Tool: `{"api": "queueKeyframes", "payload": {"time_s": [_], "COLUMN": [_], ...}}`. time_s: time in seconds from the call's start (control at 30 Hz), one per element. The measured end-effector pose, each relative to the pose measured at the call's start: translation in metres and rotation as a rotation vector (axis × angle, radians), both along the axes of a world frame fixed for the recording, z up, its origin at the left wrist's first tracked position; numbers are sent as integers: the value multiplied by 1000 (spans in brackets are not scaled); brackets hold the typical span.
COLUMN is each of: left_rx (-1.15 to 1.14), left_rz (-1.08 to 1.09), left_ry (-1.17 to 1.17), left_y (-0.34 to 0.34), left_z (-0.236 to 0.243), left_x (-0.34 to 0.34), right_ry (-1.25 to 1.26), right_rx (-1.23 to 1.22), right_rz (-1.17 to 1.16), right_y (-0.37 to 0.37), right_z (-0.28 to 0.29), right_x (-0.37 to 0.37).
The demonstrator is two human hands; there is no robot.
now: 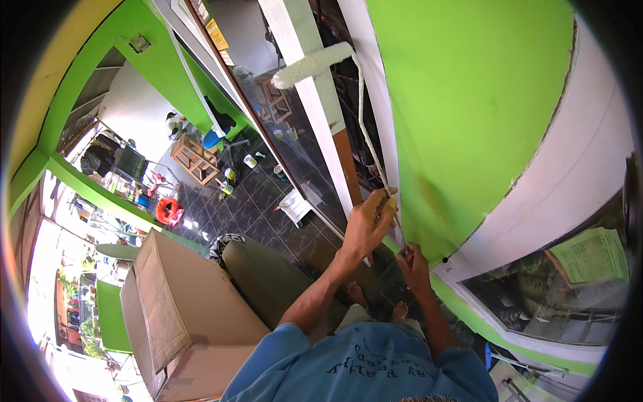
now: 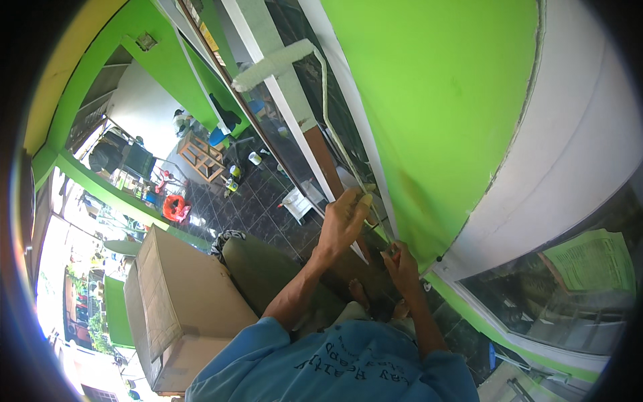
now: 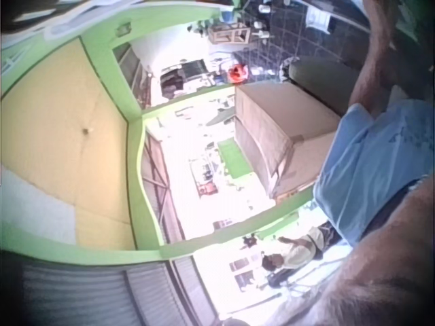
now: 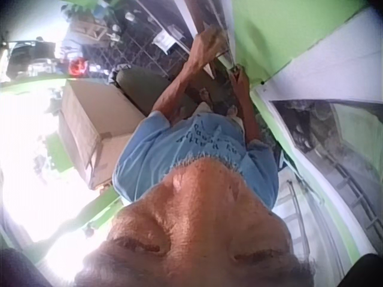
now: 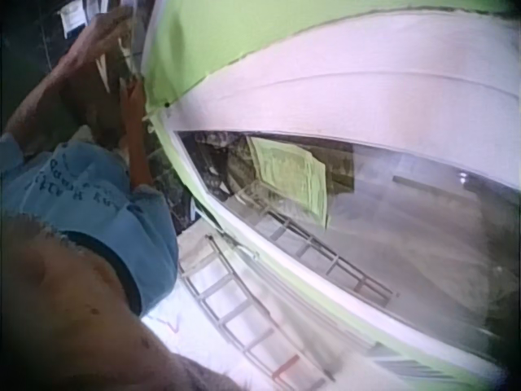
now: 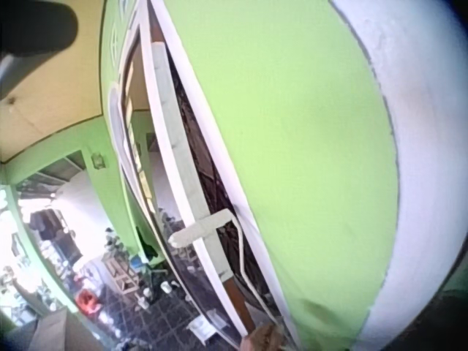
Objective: The person uses a paint roller to apply white paint to a green wall and white door frame. They repeatedly load the roller from a paint tray on the floor and roll paint onto the wall and trim, working around a doorway.
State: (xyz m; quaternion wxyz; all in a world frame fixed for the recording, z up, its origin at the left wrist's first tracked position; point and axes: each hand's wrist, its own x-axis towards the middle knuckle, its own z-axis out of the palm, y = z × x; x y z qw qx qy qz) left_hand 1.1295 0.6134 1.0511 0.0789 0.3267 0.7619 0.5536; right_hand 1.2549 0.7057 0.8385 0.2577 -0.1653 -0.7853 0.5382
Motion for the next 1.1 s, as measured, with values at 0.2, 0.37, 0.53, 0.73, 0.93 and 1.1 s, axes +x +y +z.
{"api": "queueKeyframes", "payload": {"time_s": [0.2,0.37,0.53,0.73,0.93,1.1], "left_rx": [10,75,198,205,-28,-78], "left_rz": [-37,-15,-64,-93,-96,-94], "left_ry": [-3,41,80,-27,-94,-130], "left_y": [1,9,10,2,-11,-16], "left_z": [18,65,98,65,1,-66], "left_x": [-4,-11,-29,-34,-14,0], "right_ry": [42,153,187,137,-76,-229], "right_rx": [23,18,40,36,9,33], "right_rz": [-3,-9,-16,-55,-78,-50], "right_y": [-1,0,-1,-15,-19,-17], "right_z": [7,71,112,72,-14,-59], "right_x": [-2,-21,-40,-30,10,48]}}
